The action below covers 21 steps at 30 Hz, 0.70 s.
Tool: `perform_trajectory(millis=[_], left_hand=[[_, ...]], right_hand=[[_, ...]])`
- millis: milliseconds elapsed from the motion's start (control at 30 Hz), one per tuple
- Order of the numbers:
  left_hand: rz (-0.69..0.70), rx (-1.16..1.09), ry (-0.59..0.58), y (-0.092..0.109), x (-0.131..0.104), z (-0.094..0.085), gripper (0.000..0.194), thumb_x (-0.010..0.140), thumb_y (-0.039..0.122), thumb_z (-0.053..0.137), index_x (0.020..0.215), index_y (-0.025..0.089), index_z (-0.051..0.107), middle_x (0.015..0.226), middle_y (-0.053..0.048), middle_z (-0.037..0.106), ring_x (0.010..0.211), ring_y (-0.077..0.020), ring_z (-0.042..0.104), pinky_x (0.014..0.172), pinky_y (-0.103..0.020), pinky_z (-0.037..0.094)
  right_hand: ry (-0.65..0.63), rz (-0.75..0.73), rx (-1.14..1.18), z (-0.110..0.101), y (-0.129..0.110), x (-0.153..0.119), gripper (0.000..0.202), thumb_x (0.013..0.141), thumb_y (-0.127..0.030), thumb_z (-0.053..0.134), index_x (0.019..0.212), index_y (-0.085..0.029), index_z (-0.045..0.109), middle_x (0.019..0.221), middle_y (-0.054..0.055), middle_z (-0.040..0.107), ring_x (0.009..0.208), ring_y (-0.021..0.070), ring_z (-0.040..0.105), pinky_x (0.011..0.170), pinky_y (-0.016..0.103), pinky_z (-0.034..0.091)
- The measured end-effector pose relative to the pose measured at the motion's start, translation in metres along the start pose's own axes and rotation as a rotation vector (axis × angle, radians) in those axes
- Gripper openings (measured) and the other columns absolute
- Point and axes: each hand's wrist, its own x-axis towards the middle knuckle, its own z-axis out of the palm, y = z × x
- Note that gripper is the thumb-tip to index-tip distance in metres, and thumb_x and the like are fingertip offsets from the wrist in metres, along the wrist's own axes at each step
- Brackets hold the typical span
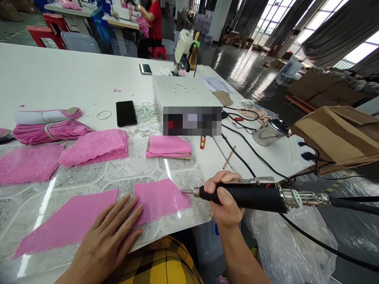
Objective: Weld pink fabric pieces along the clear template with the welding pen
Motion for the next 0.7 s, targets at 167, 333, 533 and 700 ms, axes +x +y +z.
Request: perform_trajectory(millis=[167, 333, 533, 700], left_hand=[[-0.009, -0.012, 0.011, 0.0, 0.0, 0.0, 0.034, 0.097, 0.027, 0.049, 0.128, 0.015, 0.058, 0.133, -0.011, 0.059, 0.131, -0.0284, 0.048, 0.111, -0.04, 0.032], [-0.017, -0.037, 0.02, 0.0, 0.0, 0.0, 0.034, 0.098, 0.027, 0.05, 0.128, 0.014, 0.059, 0.134, -0.011, 0.058, 0.131, -0.0298, 0.047, 0.111, -0.041, 0.031], [0.0, -0.029, 0.026, -0.001, -0.001, 0.002, 0.035, 0.097, 0.026, 0.05, 0.13, 0.016, 0.057, 0.135, -0.012, 0.057, 0.132, -0.0304, 0.046, 0.111, -0.042, 0.032], [-0.009, -0.042, 0.033, -0.001, -0.001, 0.002, 0.035, 0.098, 0.028, 0.05, 0.129, 0.016, 0.058, 0.134, -0.011, 0.058, 0.131, -0.03, 0.048, 0.111, -0.042, 0.031]], right_hand=[[-0.009, -0.007, -0.013, 0.003, 0.002, 0.0, 0.013, 0.068, -0.023, 0.062, 0.08, -0.021, 0.056, 0.075, -0.002, 0.051, 0.051, 0.0084, 0.049, 0.048, 0.028, 0.048], [-0.034, -0.013, -0.018, 0.005, 0.003, 0.0, 0.011, 0.069, -0.021, 0.061, 0.078, -0.021, 0.055, 0.074, -0.003, 0.051, 0.052, 0.0088, 0.051, 0.048, 0.028, 0.048], [0.004, -0.034, 0.024, -0.002, -0.005, 0.002, 0.013, 0.067, -0.019, 0.06, 0.08, -0.02, 0.058, 0.075, -0.002, 0.053, 0.051, 0.0081, 0.052, 0.049, 0.026, 0.048], [0.025, -0.03, 0.026, -0.014, -0.012, 0.0, 0.014, 0.065, -0.018, 0.059, 0.079, -0.019, 0.059, 0.074, -0.002, 0.053, 0.05, 0.0075, 0.052, 0.048, 0.025, 0.046]])
